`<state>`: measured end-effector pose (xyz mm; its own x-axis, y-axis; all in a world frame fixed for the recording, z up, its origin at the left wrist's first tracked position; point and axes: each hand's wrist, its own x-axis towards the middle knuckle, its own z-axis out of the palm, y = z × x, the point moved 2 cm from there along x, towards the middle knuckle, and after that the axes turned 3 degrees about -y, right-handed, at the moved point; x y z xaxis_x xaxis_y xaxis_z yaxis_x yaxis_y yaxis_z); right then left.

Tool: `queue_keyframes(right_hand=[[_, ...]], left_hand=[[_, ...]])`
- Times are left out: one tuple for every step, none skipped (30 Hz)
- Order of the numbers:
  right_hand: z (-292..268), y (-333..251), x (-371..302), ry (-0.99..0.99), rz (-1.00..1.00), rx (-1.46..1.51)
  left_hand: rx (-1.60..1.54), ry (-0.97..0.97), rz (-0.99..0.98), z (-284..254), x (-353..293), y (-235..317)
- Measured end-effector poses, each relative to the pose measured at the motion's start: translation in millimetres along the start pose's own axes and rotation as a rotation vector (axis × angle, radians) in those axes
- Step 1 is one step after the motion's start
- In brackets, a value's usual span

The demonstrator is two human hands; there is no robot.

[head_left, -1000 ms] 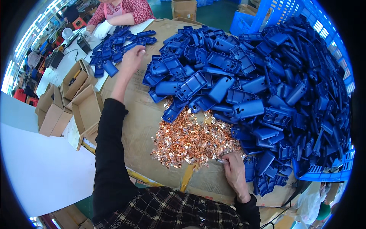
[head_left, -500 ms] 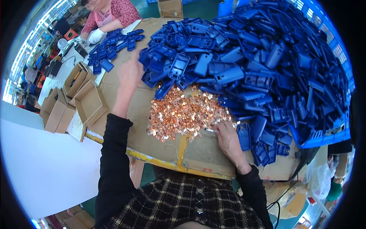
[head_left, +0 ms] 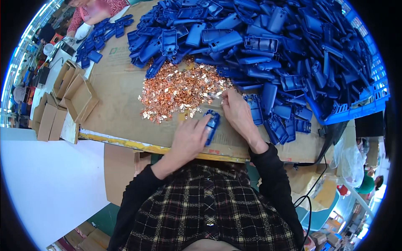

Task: Assembling plastic device housings by manually inserting small metal components.

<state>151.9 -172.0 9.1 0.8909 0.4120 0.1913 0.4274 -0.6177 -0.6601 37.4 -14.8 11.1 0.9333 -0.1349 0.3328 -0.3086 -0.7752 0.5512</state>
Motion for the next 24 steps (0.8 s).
queue_keyframes(right_hand=[[-4, -2, -1, -0.019, 0.024, -0.032], [-6, 0, -1, -0.024, 0.024, -0.035], [-8, 3, 0, -0.03, -0.013, -0.059], [-7, 5, -1, -0.041, -0.05, -0.082], [-7, 6, -2, -0.05, -0.05, -0.083], [-7, 6, -3, -0.046, -0.052, -0.086], [-7, 6, -3, -0.042, -0.052, -0.088], [-8, 6, -4, -0.049, -0.048, -0.089], [-10, 5, -3, -0.075, -0.034, -0.006], [-12, 3, -2, -0.104, -0.026, 0.076], [-15, -3, -1, -0.16, -0.048, 0.156], [-16, -7, -2, -0.172, -0.049, 0.153], [-18, -12, -3, -0.232, -0.12, 0.148], [-17, -15, -6, -0.292, -0.192, 0.144], [-14, -15, -8, -0.303, -0.194, 0.141], [-10, -16, -12, -0.262, -0.272, 0.071], [-7, -17, -15, -0.219, -0.349, 0.002], [-5, -18, -15, -0.227, -0.349, 0.001], [-3, -20, -15, -0.2, -0.347, 0.005], [-2, -21, -16, -0.173, -0.344, 0.01], [-2, -21, -15, -0.178, -0.342, 0.011], [-2, -20, -15, -0.195, -0.281, 0.036], [-1, -18, -14, -0.21, -0.22, 0.061], [0, -17, -14, -0.212, -0.217, 0.061]], left_hand=[[0.074, -0.045, -0.01, 7, -3, 5], [0.149, -0.09, -0.021, 10, -5, 8], [0.105, -0.13, -0.031, 10, -5, 6], [0.1, -0.13, -0.039, 8, -8, 3], [-0.02, -0.102, 0.02, 7, -9, 1], [-0.139, -0.072, 0.078, 5, -10, 0], [-0.144, -0.074, 0.071, 1, -10, 1], [-0.143, -0.144, 0.124, -4, -8, 4], [-0.143, -0.213, 0.178, -5, -8, 6], [-0.149, -0.209, 0.169, -3, -8, 3], [-0.124, -0.177, 0.211, 1, -9, 0], [-0.098, -0.145, 0.251, 3, -11, -2], [-0.103, -0.14, 0.243, 5, -12, -3], [-0.11, -0.136, 0.239, 6, -12, -3], [-0.117, -0.133, 0.233, 8, -13, -3], [-0.121, -0.129, 0.227, 8, -13, -4], [-0.12, -0.127, 0.238, 8, -12, -3], [-0.12, -0.125, 0.25, 7, -12, -2], [-0.122, -0.125, 0.243, 7, -12, -2], [-0.125, -0.128, 0.241, 6, -12, -2], [-0.128, -0.132, 0.239, 6, -12, -2], [-0.13, -0.133, 0.236, 6, -12, -3], [-0.134, -0.127, 0.239, 6, -12, -3], [-0.137, -0.121, 0.243, 6, -12, -3]])
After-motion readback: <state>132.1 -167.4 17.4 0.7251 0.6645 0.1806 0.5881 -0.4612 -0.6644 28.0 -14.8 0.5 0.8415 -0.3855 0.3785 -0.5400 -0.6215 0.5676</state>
